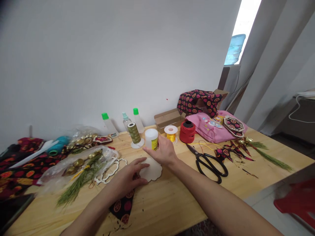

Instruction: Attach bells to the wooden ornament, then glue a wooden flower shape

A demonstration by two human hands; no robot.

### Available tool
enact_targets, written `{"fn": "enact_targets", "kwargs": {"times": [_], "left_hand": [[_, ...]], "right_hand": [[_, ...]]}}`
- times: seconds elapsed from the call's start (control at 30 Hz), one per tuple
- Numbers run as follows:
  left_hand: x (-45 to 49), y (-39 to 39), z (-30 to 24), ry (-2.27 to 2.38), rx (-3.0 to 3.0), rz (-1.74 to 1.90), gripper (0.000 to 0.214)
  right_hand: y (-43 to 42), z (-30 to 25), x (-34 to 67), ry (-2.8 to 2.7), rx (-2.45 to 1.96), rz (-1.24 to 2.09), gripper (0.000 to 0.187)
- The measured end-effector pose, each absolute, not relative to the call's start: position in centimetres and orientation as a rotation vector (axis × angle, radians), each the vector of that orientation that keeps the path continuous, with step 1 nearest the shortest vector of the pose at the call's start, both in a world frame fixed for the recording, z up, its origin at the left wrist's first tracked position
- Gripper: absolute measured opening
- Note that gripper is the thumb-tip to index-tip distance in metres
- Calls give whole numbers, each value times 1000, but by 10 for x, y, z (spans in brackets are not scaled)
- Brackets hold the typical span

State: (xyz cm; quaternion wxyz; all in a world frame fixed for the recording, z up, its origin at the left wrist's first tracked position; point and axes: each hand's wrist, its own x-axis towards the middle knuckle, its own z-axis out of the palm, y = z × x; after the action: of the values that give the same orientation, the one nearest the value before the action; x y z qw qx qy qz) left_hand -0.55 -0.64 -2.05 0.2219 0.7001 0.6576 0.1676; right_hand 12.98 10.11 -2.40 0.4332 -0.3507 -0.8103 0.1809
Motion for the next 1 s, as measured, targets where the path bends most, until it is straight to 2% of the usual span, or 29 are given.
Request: {"fn": "enact_targets", "kwargs": {"times": [0.6, 1.0], "left_hand": [[-6, -7, -23, 1826, 1956, 437, 43], [-6, -7, -23, 1823, 1951, 459, 44]], "right_hand": [[102, -24, 131, -1995, -882, 547, 29], [100, -24, 131, -2002, -809, 500, 27]]}}
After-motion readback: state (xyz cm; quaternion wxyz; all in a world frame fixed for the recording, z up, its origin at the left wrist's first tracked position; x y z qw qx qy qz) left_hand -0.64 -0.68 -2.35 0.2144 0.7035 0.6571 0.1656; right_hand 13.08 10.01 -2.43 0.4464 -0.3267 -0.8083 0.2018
